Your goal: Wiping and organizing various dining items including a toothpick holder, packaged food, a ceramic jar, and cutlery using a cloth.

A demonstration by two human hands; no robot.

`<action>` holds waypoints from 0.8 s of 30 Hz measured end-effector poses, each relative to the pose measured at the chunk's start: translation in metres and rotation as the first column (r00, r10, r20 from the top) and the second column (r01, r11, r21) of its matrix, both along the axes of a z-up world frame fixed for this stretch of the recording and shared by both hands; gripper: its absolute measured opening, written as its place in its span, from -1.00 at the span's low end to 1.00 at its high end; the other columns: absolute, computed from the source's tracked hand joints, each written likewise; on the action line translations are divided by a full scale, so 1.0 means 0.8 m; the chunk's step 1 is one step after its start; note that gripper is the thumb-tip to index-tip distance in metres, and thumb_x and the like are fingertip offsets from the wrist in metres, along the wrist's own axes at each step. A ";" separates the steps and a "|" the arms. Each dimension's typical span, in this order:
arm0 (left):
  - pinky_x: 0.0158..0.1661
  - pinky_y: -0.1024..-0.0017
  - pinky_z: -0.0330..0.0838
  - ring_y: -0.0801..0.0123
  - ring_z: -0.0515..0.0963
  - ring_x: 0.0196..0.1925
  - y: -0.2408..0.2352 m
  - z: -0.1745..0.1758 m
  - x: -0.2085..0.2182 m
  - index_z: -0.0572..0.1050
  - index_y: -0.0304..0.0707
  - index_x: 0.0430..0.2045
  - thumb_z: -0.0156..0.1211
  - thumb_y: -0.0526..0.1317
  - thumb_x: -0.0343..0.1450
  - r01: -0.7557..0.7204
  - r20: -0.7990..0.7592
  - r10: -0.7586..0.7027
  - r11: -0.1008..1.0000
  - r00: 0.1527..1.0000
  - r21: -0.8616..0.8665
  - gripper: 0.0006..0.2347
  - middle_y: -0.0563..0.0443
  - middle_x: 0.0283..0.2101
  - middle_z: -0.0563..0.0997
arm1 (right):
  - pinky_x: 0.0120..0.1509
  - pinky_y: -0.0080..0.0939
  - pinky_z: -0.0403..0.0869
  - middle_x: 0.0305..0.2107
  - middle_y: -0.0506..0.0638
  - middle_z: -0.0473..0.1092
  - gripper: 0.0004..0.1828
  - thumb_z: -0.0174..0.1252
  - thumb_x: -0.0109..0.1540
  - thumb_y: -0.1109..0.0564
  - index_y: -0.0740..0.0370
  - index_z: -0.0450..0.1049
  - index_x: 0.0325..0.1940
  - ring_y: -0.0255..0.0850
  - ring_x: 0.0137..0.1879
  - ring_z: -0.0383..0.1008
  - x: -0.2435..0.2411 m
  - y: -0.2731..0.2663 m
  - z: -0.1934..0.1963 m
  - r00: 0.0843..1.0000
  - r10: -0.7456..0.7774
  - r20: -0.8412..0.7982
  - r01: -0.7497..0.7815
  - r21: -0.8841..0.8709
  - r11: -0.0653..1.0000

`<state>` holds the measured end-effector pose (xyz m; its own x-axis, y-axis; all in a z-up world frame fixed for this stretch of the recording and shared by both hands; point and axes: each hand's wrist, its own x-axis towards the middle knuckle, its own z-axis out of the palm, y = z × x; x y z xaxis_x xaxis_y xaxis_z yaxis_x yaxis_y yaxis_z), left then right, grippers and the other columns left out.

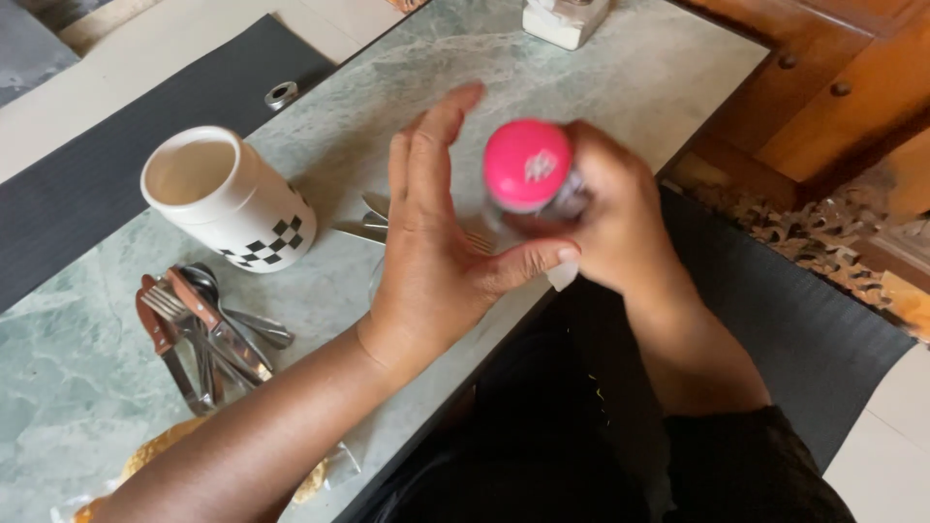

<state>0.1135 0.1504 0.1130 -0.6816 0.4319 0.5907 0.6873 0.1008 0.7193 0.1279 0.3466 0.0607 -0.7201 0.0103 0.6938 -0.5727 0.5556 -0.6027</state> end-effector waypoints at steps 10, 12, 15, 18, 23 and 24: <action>0.51 0.10 0.19 0.13 0.25 0.53 -0.067 -0.007 -0.032 0.12 -0.27 0.37 0.50 -0.20 0.44 -0.152 -0.106 0.139 0.980 0.985 -0.127 -0.32 -0.15 0.42 0.25 | 0.08 -0.27 0.54 -0.14 -0.03 0.59 -0.63 0.54 0.23 0.17 0.27 0.54 0.01 -0.29 -0.04 0.59 -0.237 0.286 -0.167 0.939 -0.335 0.078 0.341 -0.085 0.936; 0.54 0.14 0.04 0.18 0.18 0.54 -0.097 -0.013 -0.038 0.09 -0.30 0.36 0.44 -0.30 0.52 -0.131 -0.031 0.129 0.989 0.991 -0.069 -0.38 -0.13 0.44 0.21 | 0.06 -0.27 0.54 -0.15 -0.03 0.59 -0.62 0.54 0.20 0.17 0.26 0.54 0.00 -0.29 -0.05 0.59 -0.278 0.326 -0.198 0.928 -0.357 0.102 0.365 -0.071 0.928; 0.51 0.27 0.04 0.30 0.20 0.50 -0.149 -0.017 -0.035 0.11 -0.26 0.34 0.41 -0.36 0.55 -0.194 -0.007 0.194 0.980 0.981 -0.054 -0.44 -0.04 0.38 0.22 | 0.08 -0.24 0.55 -0.11 -0.02 0.61 -0.57 0.54 0.14 0.22 0.27 0.56 0.05 -0.27 -0.02 0.62 -0.340 0.374 -0.247 0.939 -0.331 0.089 0.337 -0.064 0.939; 0.49 0.35 0.01 0.40 0.21 0.49 -0.189 -0.010 -0.023 0.15 -0.20 0.35 0.38 -0.35 0.62 -0.278 0.008 0.278 0.960 0.961 -0.018 -0.50 0.05 0.37 0.21 | 0.11 -0.21 0.62 -0.05 -0.04 0.62 -0.56 0.52 0.16 0.24 0.21 0.58 0.10 -0.27 0.03 0.66 -0.397 0.409 -0.288 0.965 -0.197 0.171 0.239 -0.277 0.931; 0.61 0.10 -0.17 0.25 0.06 0.59 -0.225 0.007 -0.017 0.13 -0.21 0.41 0.24 -0.14 0.58 -0.478 0.024 0.487 0.865 0.873 -0.153 -0.47 -0.10 0.49 0.11 | -0.07 -0.13 0.56 -0.21 0.03 0.55 -0.57 0.50 0.01 0.33 0.37 0.55 -0.06 -0.16 -0.15 0.59 -0.438 0.439 -0.310 0.902 -0.391 -0.181 0.410 0.081 0.909; 0.61 0.10 -0.17 0.25 0.06 0.59 -0.233 0.003 -0.014 0.13 -0.21 0.41 0.24 -0.14 0.58 -0.490 0.033 0.501 0.857 0.865 -0.157 -0.47 -0.10 0.49 0.11 | -0.07 -0.13 0.56 -0.21 0.03 0.55 -0.57 0.50 0.01 0.33 0.37 0.55 -0.06 -0.16 -0.15 0.59 -0.453 0.450 -0.327 0.910 -0.376 -0.173 0.394 0.086 0.915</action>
<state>0.1021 -0.0362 0.1150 -0.8644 0.0994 0.4930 0.4683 0.5164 0.7170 -0.2346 0.7068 -0.2009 -0.5644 0.1787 0.8059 -0.3779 0.8121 -0.4447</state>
